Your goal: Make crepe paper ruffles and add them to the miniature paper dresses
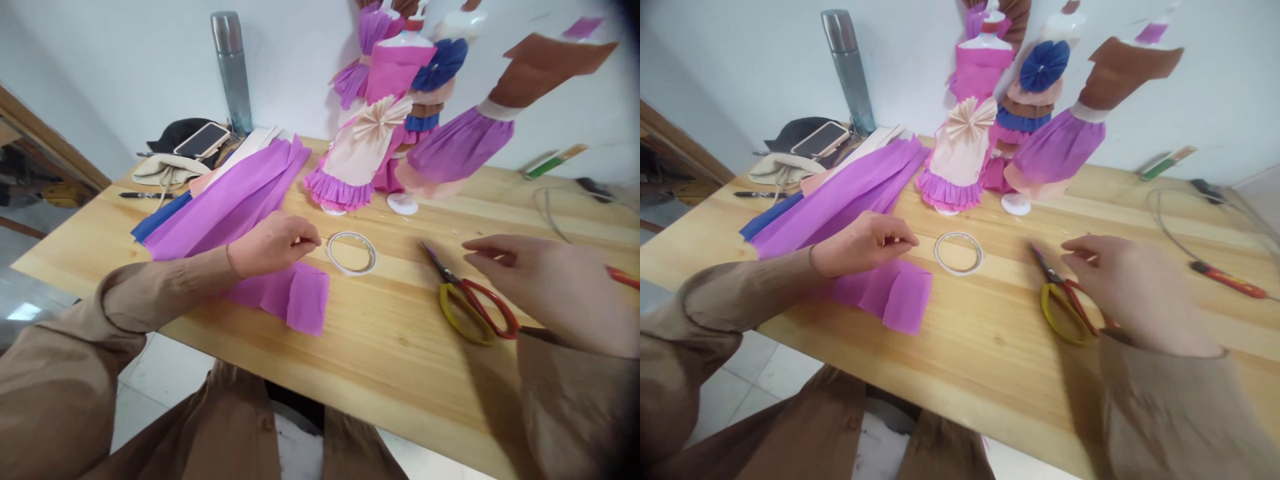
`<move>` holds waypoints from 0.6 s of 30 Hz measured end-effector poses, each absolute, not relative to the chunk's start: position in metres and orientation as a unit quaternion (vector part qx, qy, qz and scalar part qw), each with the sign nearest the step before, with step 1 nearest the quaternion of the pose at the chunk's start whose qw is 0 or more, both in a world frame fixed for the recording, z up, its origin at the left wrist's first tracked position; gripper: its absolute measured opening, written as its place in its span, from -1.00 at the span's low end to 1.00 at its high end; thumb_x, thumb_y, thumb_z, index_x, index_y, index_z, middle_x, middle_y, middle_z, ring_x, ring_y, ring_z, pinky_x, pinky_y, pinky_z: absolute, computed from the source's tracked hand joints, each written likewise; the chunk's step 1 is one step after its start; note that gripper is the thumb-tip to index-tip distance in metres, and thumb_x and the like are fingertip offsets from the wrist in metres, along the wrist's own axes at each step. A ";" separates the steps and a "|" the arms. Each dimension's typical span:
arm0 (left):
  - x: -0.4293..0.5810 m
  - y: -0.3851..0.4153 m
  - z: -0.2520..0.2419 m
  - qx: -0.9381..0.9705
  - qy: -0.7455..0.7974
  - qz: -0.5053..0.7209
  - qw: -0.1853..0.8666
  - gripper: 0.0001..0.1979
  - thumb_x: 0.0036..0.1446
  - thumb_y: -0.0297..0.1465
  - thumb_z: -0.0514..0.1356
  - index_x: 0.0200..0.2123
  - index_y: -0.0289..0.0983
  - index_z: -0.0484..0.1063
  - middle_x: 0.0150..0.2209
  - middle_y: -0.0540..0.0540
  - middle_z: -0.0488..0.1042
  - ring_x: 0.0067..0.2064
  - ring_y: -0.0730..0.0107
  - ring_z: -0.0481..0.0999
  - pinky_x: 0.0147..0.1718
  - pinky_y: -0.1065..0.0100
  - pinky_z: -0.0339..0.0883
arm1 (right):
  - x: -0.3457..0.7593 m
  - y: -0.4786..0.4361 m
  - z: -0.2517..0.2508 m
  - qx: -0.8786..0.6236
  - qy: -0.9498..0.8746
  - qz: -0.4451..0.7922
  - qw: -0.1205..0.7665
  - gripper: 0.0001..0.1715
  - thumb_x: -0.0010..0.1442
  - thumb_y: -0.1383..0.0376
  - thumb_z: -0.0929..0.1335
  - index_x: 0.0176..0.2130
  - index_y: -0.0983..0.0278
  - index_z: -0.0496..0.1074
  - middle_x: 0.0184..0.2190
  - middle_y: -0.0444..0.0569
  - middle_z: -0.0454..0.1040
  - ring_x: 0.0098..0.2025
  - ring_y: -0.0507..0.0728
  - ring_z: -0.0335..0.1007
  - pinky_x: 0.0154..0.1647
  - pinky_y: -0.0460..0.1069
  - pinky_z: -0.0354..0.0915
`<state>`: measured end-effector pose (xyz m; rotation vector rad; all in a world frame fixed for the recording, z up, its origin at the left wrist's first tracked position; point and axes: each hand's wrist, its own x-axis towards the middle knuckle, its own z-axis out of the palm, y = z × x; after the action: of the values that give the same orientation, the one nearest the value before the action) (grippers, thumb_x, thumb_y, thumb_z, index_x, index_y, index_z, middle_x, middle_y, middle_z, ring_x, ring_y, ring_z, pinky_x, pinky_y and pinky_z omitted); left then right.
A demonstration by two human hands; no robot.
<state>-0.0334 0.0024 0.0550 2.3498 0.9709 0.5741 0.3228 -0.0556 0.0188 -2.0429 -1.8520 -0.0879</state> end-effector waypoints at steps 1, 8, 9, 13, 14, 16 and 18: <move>-0.032 -0.001 0.055 0.884 0.333 0.201 0.260 -0.85 0.13 -0.56 0.18 -0.40 -0.32 0.57 -0.38 -0.08 0.60 -0.35 0.45 0.51 -0.31 0.44 0.28 | 0.329 -0.055 0.022 -0.757 -0.630 -0.036 0.167 -0.79 -0.05 0.15 0.37 -0.42 0.13 0.59 -0.49 0.04 0.59 -0.51 0.28 0.44 -0.58 0.08 0.19; -0.019 -0.043 0.043 0.956 0.186 0.142 0.179 -0.70 0.26 -0.53 0.00 -0.47 -0.31 0.43 -0.48 -0.03 0.46 -0.46 0.50 0.35 -0.48 0.41 0.15 | 0.313 -0.033 0.005 -0.780 -0.592 0.124 0.160 -0.68 0.10 0.15 0.38 -0.29 0.34 0.61 -0.41 0.08 0.62 -0.45 0.13 0.42 -0.43 0.00 0.21; -0.020 -0.049 0.040 0.961 0.175 0.132 0.167 -0.70 0.24 -0.54 -0.02 -0.47 -0.31 0.42 -0.48 -0.02 0.45 -0.48 0.49 0.32 -0.51 0.40 0.13 | 0.312 -0.030 0.001 -0.780 -0.592 0.125 0.157 -0.72 0.11 0.19 0.40 -0.30 0.35 0.61 -0.42 0.08 0.62 -0.46 0.12 0.40 -0.42 0.00 0.20; -0.028 -0.063 0.031 0.970 0.155 0.125 0.138 -0.71 0.24 -0.53 -0.04 -0.37 -0.30 0.46 -0.46 -0.02 0.45 -0.50 0.47 0.30 -0.56 0.37 0.10 | 0.318 -0.023 -0.008 -0.781 -0.591 0.122 0.160 -0.80 0.11 0.25 0.43 -0.41 0.36 0.58 -0.50 0.07 0.58 -0.52 0.10 0.32 -0.44 0.01 0.16; -0.030 -0.063 0.030 0.969 0.154 0.130 0.139 -0.70 0.25 -0.53 -0.05 -0.35 -0.30 0.47 -0.45 -0.02 0.46 -0.49 0.47 0.31 -0.56 0.38 0.11 | 0.321 -0.023 -0.009 -0.777 -0.594 0.128 0.164 -0.80 0.12 0.25 0.43 -0.41 0.36 0.57 -0.49 0.07 0.58 -0.51 0.10 0.33 -0.43 0.02 0.17; -0.032 -0.061 0.028 0.965 0.158 0.147 0.147 -0.69 0.25 -0.54 -0.05 -0.33 -0.31 0.49 -0.43 -0.03 0.48 -0.47 0.47 0.34 -0.55 0.38 0.15 | 0.325 -0.024 -0.011 -0.763 -0.604 0.147 0.174 -0.84 0.14 0.29 0.42 -0.36 0.35 0.58 -0.39 0.08 0.62 -0.44 0.10 0.40 -0.37 0.01 0.23; -0.033 -0.058 0.027 0.959 0.166 0.162 0.161 -0.69 0.26 -0.54 -0.04 -0.35 -0.31 0.49 -0.43 -0.03 0.49 -0.47 0.49 0.36 -0.53 0.40 0.17 | 0.327 -0.024 -0.013 -0.750 -0.616 0.158 0.181 -0.88 0.13 0.33 0.42 -0.31 0.33 0.58 -0.30 0.07 0.64 -0.37 0.10 0.46 -0.31 0.00 0.27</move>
<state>-0.0334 -0.0580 0.0268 2.7396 0.4736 0.4639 0.3273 -0.0240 -0.0134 -2.1182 -1.7395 0.4466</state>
